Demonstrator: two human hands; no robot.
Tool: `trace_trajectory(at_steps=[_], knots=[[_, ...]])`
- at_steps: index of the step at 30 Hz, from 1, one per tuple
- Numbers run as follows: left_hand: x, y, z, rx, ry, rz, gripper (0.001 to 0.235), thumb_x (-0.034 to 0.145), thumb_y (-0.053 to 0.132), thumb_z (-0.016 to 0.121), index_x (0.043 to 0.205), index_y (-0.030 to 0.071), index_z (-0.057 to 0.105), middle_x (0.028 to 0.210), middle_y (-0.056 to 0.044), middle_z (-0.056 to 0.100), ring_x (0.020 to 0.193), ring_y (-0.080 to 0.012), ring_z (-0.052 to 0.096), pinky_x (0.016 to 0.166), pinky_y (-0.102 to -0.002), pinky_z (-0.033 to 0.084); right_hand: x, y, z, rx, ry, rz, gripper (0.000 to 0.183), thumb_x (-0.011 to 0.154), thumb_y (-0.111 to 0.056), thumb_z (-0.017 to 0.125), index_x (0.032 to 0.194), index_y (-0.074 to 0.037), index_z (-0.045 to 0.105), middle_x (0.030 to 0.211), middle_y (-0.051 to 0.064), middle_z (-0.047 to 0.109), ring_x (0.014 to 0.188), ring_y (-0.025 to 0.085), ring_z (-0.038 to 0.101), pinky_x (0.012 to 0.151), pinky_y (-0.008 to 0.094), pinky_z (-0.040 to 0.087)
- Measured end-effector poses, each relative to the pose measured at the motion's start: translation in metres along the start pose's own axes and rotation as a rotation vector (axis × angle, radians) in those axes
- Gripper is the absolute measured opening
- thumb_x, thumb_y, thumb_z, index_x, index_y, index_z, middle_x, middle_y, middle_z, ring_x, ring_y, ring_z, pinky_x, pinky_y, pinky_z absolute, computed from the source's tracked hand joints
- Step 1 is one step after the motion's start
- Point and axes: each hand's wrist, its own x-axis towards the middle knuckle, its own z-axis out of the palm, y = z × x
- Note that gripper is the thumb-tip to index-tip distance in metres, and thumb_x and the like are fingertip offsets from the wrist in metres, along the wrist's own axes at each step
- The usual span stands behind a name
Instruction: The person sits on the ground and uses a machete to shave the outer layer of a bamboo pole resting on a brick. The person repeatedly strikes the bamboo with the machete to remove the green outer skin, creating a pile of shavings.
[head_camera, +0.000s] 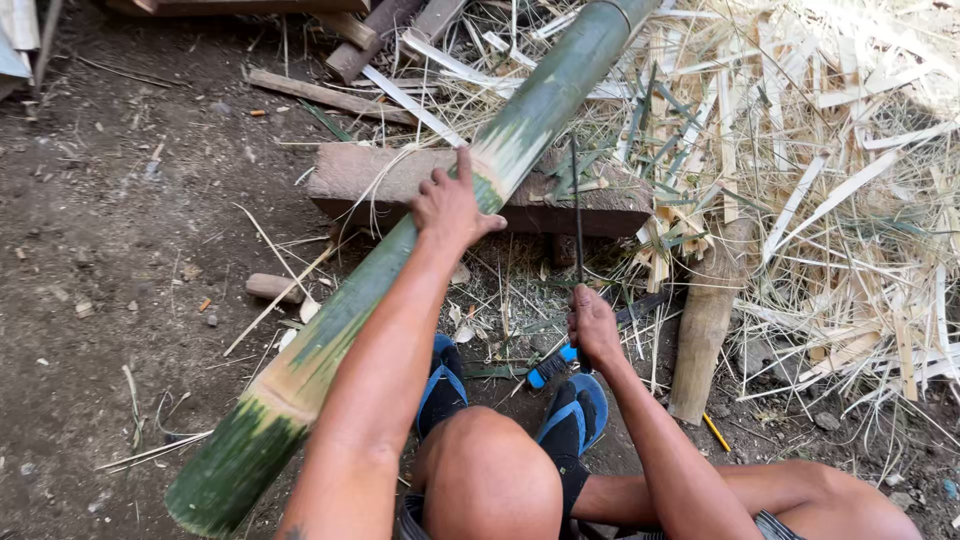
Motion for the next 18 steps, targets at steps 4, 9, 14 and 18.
trace_trajectory(at_steps=[4,9,14,18], knots=[[0.016,0.009,-0.005,-0.045,0.044,0.001,0.146,0.06,0.083,0.085,0.155,0.009,0.002,0.148,-0.031,0.037,0.127,-0.0476,0.049,0.096,-0.074,0.043,-0.008,-0.009,0.009,-0.089,0.016,0.03,0.053,0.104,-0.058,0.04,0.086,-0.01,0.051,0.059,-0.002,0.045,0.045,0.01,0.041,0.039,0.028,0.035],[0.032,0.03,-0.005,0.07,0.044,0.024,0.143,0.067,0.064,0.087,0.166,0.014,-0.003,0.141,-0.03,0.047,0.115,-0.0443,0.061,0.089,-0.058,0.055,-0.013,-0.034,-0.015,-0.04,-0.017,0.256,0.057,0.1,-0.065,0.042,0.093,-0.009,0.055,0.06,0.0,0.048,0.044,0.012,0.044,0.04,0.03,0.037],[0.007,0.024,-0.01,0.062,-0.019,0.036,0.142,0.067,0.062,0.088,0.163,0.014,-0.004,0.143,-0.032,0.042,0.113,-0.0466,0.061,0.086,-0.054,0.057,-0.022,-0.052,-0.023,-0.071,-0.028,0.305,0.058,0.098,-0.067,0.043,0.097,-0.01,0.055,0.061,0.001,0.05,0.045,0.013,0.044,0.042,0.031,0.038],[-0.033,0.005,-0.019,0.019,-0.059,0.063,0.14,0.065,0.061,0.088,0.164,0.012,0.0,0.141,-0.03,0.048,0.116,-0.0446,0.063,0.093,-0.051,0.056,-0.018,-0.04,-0.002,0.047,-0.009,0.332,0.059,0.096,-0.07,0.04,0.098,-0.012,0.052,0.062,0.0,0.049,0.045,0.014,0.045,0.043,0.032,0.04]])
